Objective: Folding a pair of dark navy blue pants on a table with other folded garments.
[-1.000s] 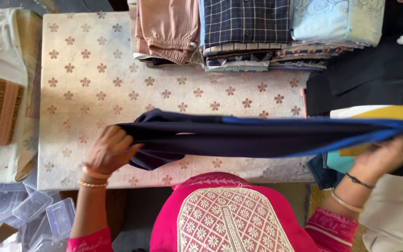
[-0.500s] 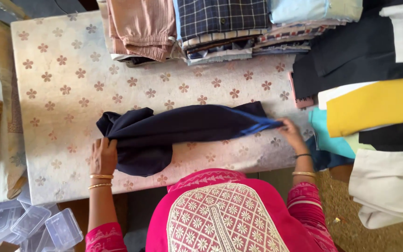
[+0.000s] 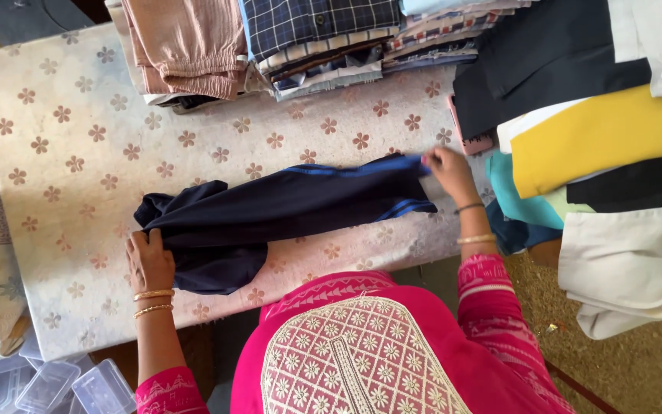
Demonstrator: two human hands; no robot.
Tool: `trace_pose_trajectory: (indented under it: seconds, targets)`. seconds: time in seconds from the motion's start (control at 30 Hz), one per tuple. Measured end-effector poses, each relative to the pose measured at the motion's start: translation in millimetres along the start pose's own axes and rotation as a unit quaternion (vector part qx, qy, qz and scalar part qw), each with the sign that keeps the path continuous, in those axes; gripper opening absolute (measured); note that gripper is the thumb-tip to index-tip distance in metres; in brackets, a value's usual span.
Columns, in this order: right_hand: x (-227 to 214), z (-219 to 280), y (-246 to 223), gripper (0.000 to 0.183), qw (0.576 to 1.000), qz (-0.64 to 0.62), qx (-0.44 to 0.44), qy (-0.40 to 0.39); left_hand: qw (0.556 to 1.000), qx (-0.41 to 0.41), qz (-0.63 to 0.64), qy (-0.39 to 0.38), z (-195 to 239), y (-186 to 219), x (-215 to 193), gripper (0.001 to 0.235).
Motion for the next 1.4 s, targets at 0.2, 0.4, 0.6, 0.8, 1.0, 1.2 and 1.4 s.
trace_pose_trajectory:
  seconds: [0.2,0.4,0.6,0.8,1.0,1.2,1.4]
  targets:
    - [-38.0,-44.3,-61.2,0.022,0.936,-0.283,-0.046,0.204,1.0,-0.006,-0.019,0.007,2.2,-1.3,1.1,0.05]
    - [41.7,-39.9,2.1,0.014,0.981,-0.149,-0.022,0.119,0.998,-0.037,-0.027,-0.035,13.8,-5.7,13.3,0.06]
    - [75.5,-8.8,-82.8,0.026,0.988,0.025,-0.132,0.072,0.998,-0.043,-0.025,-0.038,19.1,-4.3,11.7,0.058]
    - [92.5,-22.0,-94.0,0.016,0.965,0.082,-0.231,0.095,0.998,-0.037,-0.016,-0.038,23.5,-10.8,13.3,0.054]
    - [46.6,-26.4,-91.2,0.009,0.976,0.026,-0.18,0.12,0.999,-0.032,-0.009,-0.032,25.3,-11.4,11.5,0.053]
    - [63.7,9.8,-67.1,0.009,0.975,0.102,-0.196,0.017,1.0,0.018,0.009,0.019,20.4,1.5,-12.3,0.042]
    - [72.9,24.3,-80.3,0.048,0.962,0.11,-0.249,-0.006,0.997,0.029,-0.02,0.074,8.8,-5.5,-43.5,0.03]
Point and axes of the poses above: each hand's wrist, its own z-axis away from the middle knuckle, its own x-axis out of the palm, y = z × x, the point moved 10 cm from there along -z, towards the middle knuckle, and after that the axes turned 13 degrees about y, right-handed, at the moved point
